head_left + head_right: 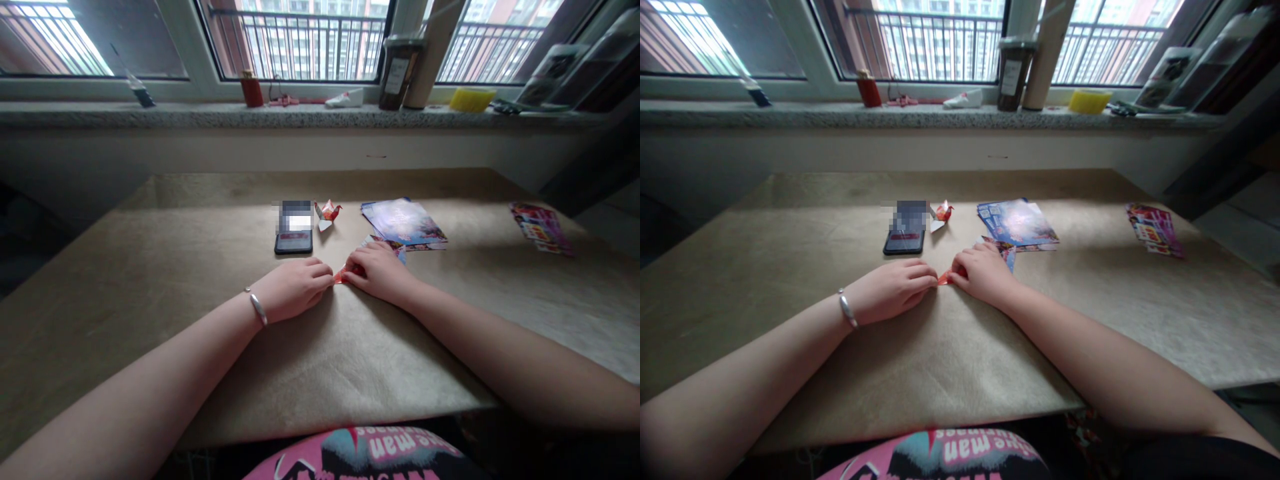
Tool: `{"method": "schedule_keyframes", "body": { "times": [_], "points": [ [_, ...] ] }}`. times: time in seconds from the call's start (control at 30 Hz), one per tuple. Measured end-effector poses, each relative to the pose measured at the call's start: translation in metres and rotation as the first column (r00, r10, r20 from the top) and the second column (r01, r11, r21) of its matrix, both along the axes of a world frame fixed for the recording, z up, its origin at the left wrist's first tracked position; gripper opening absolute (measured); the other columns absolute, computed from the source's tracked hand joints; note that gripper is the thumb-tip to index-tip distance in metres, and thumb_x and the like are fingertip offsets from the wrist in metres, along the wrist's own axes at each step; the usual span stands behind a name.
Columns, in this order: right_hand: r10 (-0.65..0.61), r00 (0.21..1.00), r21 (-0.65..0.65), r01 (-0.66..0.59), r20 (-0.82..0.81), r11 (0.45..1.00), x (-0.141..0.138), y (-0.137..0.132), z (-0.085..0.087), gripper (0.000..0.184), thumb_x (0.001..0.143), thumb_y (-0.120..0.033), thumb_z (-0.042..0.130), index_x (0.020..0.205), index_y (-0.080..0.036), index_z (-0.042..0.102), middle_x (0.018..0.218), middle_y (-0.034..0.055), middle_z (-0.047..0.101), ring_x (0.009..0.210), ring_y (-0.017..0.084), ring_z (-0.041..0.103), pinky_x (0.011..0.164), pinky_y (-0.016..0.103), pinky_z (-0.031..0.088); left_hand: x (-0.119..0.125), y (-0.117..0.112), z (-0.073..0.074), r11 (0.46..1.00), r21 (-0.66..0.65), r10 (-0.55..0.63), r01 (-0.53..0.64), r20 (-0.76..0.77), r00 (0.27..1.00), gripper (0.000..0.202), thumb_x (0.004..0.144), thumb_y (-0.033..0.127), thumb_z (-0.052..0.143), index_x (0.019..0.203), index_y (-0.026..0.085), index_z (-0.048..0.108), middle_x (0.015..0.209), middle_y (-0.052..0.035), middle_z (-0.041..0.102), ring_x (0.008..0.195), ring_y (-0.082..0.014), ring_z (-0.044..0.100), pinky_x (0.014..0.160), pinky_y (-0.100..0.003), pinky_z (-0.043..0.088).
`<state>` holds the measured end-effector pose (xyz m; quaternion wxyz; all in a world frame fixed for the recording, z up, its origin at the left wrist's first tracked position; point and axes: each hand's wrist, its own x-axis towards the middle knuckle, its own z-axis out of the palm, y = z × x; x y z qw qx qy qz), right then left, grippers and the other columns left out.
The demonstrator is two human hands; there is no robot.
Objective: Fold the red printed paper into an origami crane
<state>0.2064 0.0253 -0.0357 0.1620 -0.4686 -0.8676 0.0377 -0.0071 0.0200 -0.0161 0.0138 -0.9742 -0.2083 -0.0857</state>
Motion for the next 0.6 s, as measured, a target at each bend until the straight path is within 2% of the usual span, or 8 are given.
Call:
{"method": "schedule_keyframes", "body": {
  "times": [0.3,0.6],
  "points": [
    [0.004,1.0,0.007,-0.003,-0.015,1.0,0.002,0.0001,-0.0033,0.023,0.081,-0.041,0.059,0.072,-0.02,0.06,0.076,0.0016,0.066,0.076,0.019,0.051,0.077,0.034,0.029,-0.0027,0.0022,0.0012,0.999,-0.018,-0.031,0.032,0.034,0.999,0.022,0.088,0.014,0.041,0.094,0.014,0.062,0.094,-0.0072,0.064,0.088,-0.017,0.056,0.078,-0.03,0.049],
    [0.014,0.999,0.009,-0.014,-0.032,1.0,0.0031,0.0028,-0.0074,0.023,0.08,-0.042,0.06,0.071,-0.02,0.061,0.076,0.0016,0.066,0.075,0.018,0.05,0.077,0.033,0.028,-0.0056,0.0019,-0.0017,0.996,-0.091,0.003,0.006,0.099,0.995,0.023,0.086,0.013,0.041,0.093,0.015,0.063,0.099,-0.0068,0.065,0.089,-0.016,0.057,0.08,-0.03,0.049]
  ]
}}
